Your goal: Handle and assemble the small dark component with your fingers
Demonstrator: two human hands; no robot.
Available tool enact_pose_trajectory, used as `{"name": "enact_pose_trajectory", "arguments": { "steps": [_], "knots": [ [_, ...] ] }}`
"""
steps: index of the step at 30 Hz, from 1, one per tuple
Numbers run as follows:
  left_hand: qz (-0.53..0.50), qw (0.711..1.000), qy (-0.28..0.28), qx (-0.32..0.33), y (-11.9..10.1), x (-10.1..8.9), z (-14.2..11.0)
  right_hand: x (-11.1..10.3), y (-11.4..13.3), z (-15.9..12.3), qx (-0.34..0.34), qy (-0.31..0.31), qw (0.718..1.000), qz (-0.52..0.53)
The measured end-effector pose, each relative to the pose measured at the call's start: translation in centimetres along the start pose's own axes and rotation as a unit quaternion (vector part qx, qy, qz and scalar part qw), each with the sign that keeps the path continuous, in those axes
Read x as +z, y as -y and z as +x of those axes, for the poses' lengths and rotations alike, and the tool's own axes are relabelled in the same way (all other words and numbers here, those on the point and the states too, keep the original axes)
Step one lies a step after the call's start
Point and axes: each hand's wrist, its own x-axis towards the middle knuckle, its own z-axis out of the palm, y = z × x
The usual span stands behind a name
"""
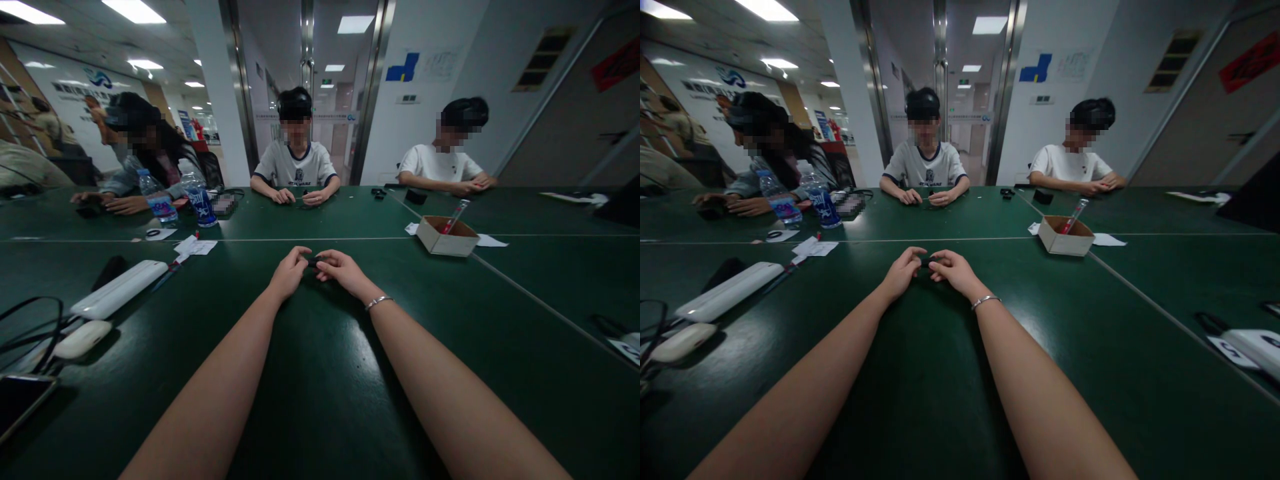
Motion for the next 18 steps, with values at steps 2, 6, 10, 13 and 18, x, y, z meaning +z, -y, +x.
{"name": "enact_pose_trajectory", "arguments": {
  "steps": [2,6,10,13,18],
  "knots": [
    [-0.002,1.0,0.004,0.001,-0.17,-0.01,-0.06,0.01,0.06,-0.04,-0.004,0.007,1.0,-0.004],
    [-0.011,1.0,0.002,-0.005,-0.33,-0.03,-0.14,0.09,0.23,-0.09,-0.005,0.008,1.0,-0.007],
    [-0.011,1.0,0.005,-0.01,-0.11,-0.05,-0.11,0.19,0.3,-0.07,-0.001,0.008,1.0,-0.015],
    [-0.015,1.0,0.0,-0.008,0.02,-0.06,-0.07,0.19,0.28,-0.05,0.0,0.003,1.0,-0.009],
    [-0.026,0.999,0.007,-0.02,-0.02,-0.02,-0.01,0.13,0.21,-0.05,-0.002,0.004,1.0,-0.008]
  ]
}}
